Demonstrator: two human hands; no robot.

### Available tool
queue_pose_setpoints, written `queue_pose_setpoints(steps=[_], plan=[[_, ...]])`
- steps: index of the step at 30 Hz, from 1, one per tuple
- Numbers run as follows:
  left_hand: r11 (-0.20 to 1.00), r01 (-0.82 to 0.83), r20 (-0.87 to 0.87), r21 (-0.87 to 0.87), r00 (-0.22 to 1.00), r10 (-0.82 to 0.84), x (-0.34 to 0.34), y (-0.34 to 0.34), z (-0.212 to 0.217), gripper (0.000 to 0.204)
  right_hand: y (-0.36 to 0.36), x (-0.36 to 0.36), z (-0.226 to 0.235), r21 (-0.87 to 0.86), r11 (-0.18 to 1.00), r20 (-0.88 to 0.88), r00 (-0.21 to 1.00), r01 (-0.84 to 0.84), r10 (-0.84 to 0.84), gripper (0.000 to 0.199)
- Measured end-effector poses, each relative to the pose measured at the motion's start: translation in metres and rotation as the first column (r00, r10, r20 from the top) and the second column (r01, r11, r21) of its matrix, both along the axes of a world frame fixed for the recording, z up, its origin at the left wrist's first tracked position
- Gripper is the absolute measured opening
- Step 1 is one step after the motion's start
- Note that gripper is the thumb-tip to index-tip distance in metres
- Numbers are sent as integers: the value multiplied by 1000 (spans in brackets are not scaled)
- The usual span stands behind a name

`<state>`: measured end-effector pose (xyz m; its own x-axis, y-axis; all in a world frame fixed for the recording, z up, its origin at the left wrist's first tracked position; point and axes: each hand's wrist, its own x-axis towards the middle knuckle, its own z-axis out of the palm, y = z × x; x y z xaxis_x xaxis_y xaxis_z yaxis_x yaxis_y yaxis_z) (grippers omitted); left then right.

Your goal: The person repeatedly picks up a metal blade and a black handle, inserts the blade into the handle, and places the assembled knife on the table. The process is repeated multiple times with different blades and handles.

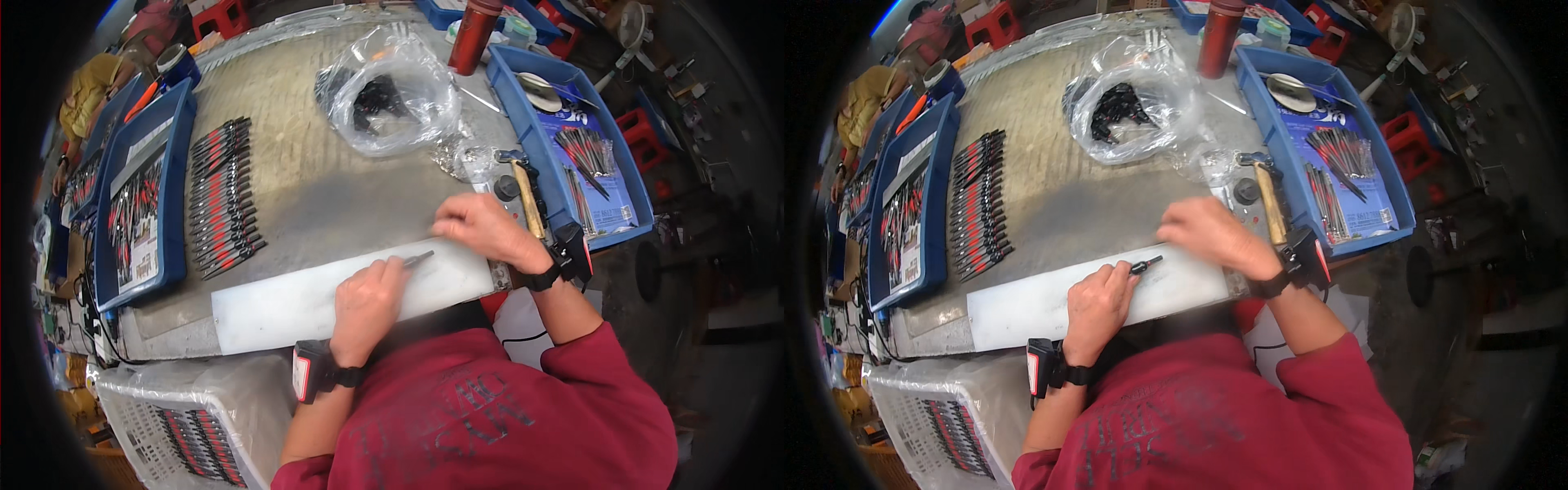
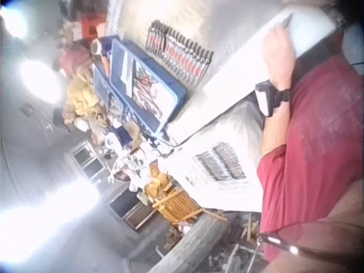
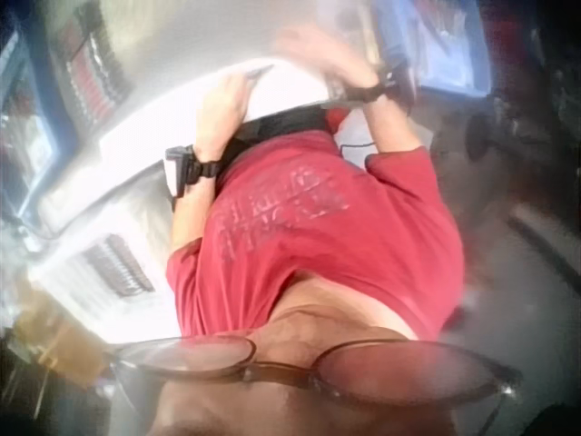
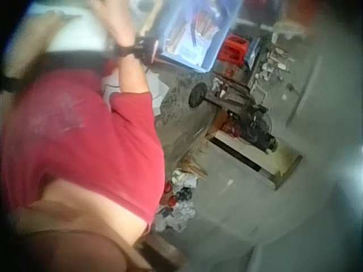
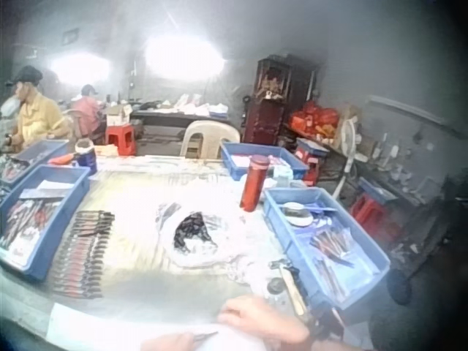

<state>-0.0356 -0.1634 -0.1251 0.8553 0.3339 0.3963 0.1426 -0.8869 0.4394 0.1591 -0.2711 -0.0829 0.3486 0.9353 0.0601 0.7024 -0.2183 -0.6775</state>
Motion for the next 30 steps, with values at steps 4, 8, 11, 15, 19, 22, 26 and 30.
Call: queue_pose_setpoints(steps=[4,8,11,15,19,22,26,30], plan=[[1000,3,-15,11,1000,-3,-1,0,0,16,-1,49,1,117,965,150,957,233,-250,17],[999,9,5,52,1000,-9,0,1,-1,16,4,80,-18,164,954,346,892,249,-292,16],[997,14,25,71,1000,-16,-1,2,-2,17,8,92,-35,92,966,448,856,243,-258,14],[1000,12,4,12,1000,-12,-1,1,-3,18,10,98,-50,98,974,514,827,205,-226,13],[999,16,-6,36,1000,-16,-1,1,-2,18,12,102,-56,102,982,561,806,157,-187,11],[997,23,6,68,1000,-23,-1,2,-1,18,14,102,-57,66,982,601,779,175,-179,10],[998,21,25,53,999,-22,-1,1,-1,17,14,100,-52,50,975,589,782,217,-204,10],[1000,23,33,4,999,-23,-2,2,-2,17,12,89,-39,114,956,485,825,269,-290,12]])
